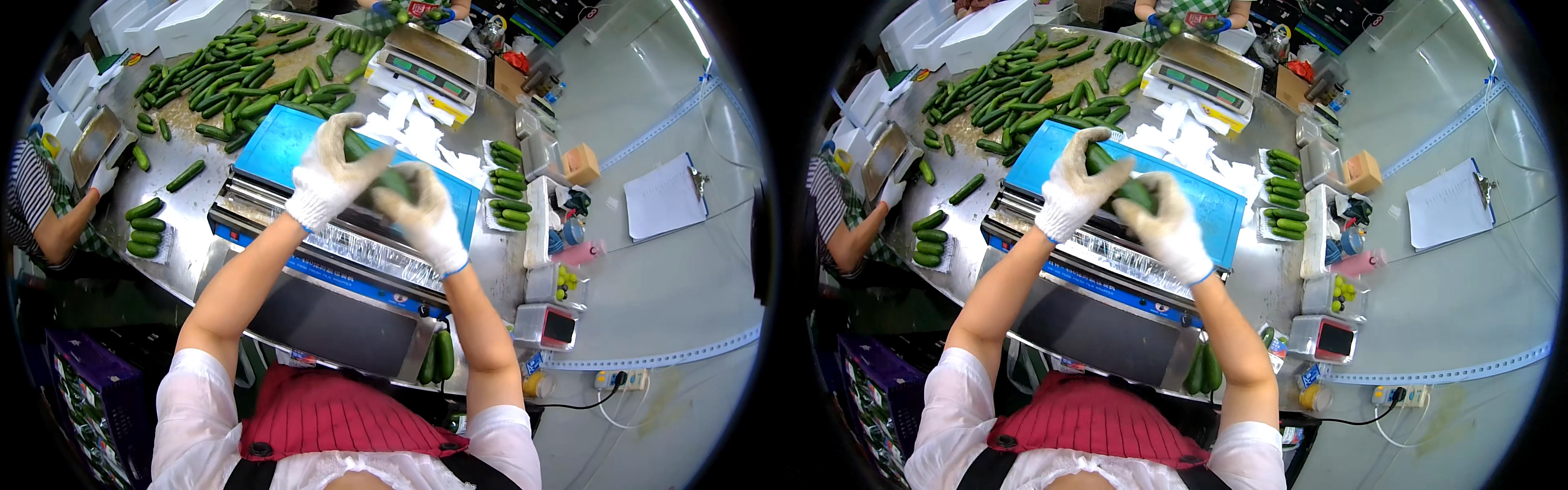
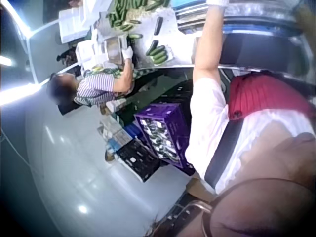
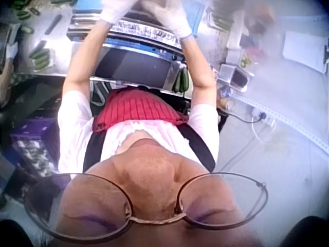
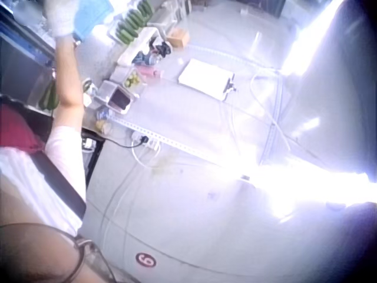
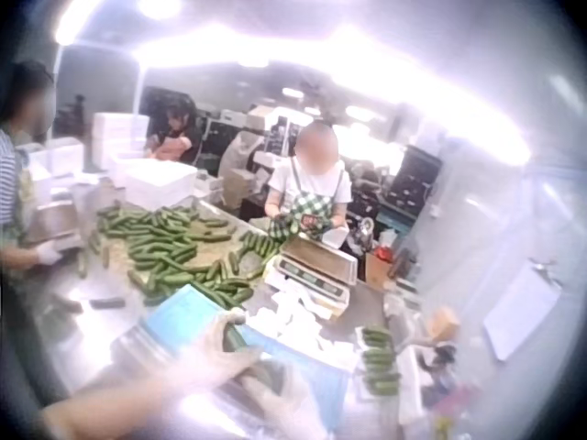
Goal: The person places three cucumbers into a plastic bag on a vacuum sealer, seals the package, and places it into a black crate. They repeat this process multiple times, adding a label to each sealed package before stacking them in the crate.
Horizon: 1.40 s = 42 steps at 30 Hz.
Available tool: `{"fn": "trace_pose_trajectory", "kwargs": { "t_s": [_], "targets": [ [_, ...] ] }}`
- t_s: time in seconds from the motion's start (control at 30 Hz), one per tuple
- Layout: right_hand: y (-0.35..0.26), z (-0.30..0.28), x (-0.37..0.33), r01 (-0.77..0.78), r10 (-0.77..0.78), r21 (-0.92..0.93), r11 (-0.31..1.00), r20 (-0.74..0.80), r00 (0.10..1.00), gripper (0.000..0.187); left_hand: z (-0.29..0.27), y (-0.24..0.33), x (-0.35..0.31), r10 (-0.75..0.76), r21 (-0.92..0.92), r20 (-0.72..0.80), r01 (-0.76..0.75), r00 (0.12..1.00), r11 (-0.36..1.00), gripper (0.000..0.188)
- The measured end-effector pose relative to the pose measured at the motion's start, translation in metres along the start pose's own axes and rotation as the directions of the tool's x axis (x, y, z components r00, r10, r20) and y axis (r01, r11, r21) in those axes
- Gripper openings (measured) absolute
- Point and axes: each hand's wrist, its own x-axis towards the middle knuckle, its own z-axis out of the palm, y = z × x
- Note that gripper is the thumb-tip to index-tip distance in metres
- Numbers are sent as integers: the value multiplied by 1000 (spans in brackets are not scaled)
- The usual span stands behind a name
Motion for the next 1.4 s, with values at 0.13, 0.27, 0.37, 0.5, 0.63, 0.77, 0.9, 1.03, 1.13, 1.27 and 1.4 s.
{"fn": "trace_pose_trajectory", "kwargs": {
  "t_s": [0.13,0.27,0.37,0.5,0.63,0.77,0.9,1.03,1.13,1.27,1.4],
  "targets": [
    [-5,16,-13,-11,8,11,1000,228,974,53,-8,26,-14,117,58,88,-122,989,991,18],
    [-4,1,-12,-143,86,106,984,419,904,39,-33,24,2,5,-289,171,45,985,956,31],
    [1,-23,-6,-23,28,-43,999,125,992,42,-60,13,25,-295,-352,168,336,941,874,33],
    [31,-42,16,59,-85,-362,930,-54,995,48,-56,-15,38,-305,20,256,311,917,950,30],
    [55,-25,29,38,-74,-520,853,-48,996,44,-40,-50,47,-190,400,446,-4,875,917,29],
    [70,-44,26,27,-38,-94,995,-117,992,40,-23,-73,63,-176,415,560,-90,810,906,30],
    [68,-77,24,-19,67,161,987,-299,952,34,-5,-87,82,-230,467,729,-223,645,855,39],
    [83,-91,26,1,80,234,972,-336,938,36,16,-86,101,-322,479,829,-284,457,830,36],
    [87,-90,29,-26,82,176,984,-319,944,37,28,-75,108,-249,417,889,-452,385,788,30],
    [83,-85,35,-40,35,-16,999,-236,971,39,31,-71,104,-216,434,854,-419,473,798,27],
    [68,-70,48,-1,-21,-158,987,-137,990,41,33,-97,115,-350,395,763,37,544,918,26]
  ]
}}
